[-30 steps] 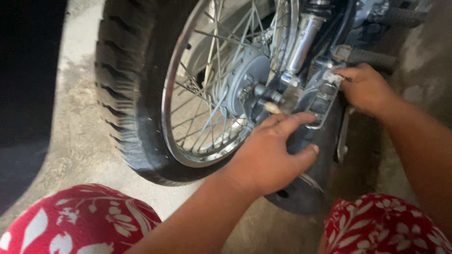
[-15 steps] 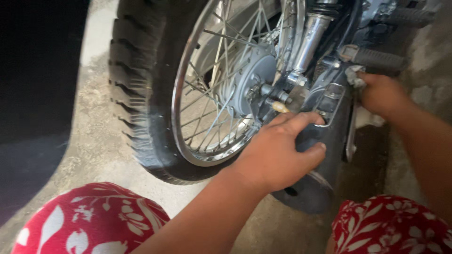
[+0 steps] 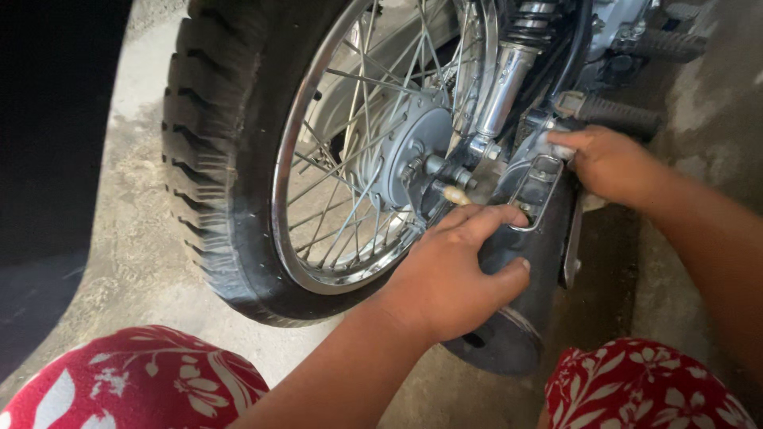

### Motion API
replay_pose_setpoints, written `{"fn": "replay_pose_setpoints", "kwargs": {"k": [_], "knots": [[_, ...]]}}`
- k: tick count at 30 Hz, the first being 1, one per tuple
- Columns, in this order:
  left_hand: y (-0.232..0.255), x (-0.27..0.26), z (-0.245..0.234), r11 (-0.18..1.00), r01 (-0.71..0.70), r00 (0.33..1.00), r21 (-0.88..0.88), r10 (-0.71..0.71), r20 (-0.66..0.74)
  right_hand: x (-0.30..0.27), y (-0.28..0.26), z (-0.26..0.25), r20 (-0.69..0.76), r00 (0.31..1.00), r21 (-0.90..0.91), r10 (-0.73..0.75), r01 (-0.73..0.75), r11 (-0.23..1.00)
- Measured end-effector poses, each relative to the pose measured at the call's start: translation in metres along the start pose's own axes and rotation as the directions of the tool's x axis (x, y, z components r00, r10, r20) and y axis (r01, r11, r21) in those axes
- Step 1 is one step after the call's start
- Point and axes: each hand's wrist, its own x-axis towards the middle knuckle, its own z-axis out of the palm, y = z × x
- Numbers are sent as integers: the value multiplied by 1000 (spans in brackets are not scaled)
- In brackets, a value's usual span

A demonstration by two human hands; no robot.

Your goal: The person wipes the rear wheel, chain, and exhaust pipe of a motorcycle using a cloth. They then move to the rear seat and tail section, continuing to wipe the surfaces. The person returns to the rear wheel area to clean the spokes and exhaust again.

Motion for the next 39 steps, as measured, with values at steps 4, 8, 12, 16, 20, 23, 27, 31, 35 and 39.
{"fn": "replay_pose_setpoints", "kwargs": {"k": [4, 8, 12, 16, 20, 23, 27, 31, 35, 39], "knots": [[0, 1, 1, 1000, 13, 1000, -24, -13, 15, -16, -35, -15, 146, 966, 175, 212, -236, 956], [0, 0, -3, 1000, 19, 1000, 13, -19, 21, -20, -47, -32, 241, 884, 339, 401, -464, 818], [-3, -1, -3, 998, 58, 998, 2, -58, 35, -40, -51, -31, 208, 808, 441, 551, -580, 684], [-3, 3, 0, 999, 45, 998, 21, -46, 43, -48, -75, -24, 160, 751, 380, 641, -646, 662], [-3, 4, 1, 999, 28, 998, 15, -28, 47, -56, -103, -16, 126, 693, 314, 710, -707, 634], [-5, 3, 2, 1000, 20, 999, 10, -20, 25, -42, -95, -5, 132, 653, 322, 746, -740, 591], [-6, 0, 2, 999, -15, 1000, -32, 16, 7, 0, -40, 7, 150, 568, 400, 809, -783, 476], [-3, 1, 2, 1000, -9, 1000, -18, 10, 20, 4, 14, 33, 130, 709, 453, 693, -665, 594], [-3, 3, 2, 999, 3, 1000, -46, -1, 30, -15, 46, 40, 28, 943, 102, 332, -334, 937], [-2, 1, 1, 997, 12, 999, -70, -9, 43, -4, 30, 27, 68, 830, 287, 554, -548, 786]]}}
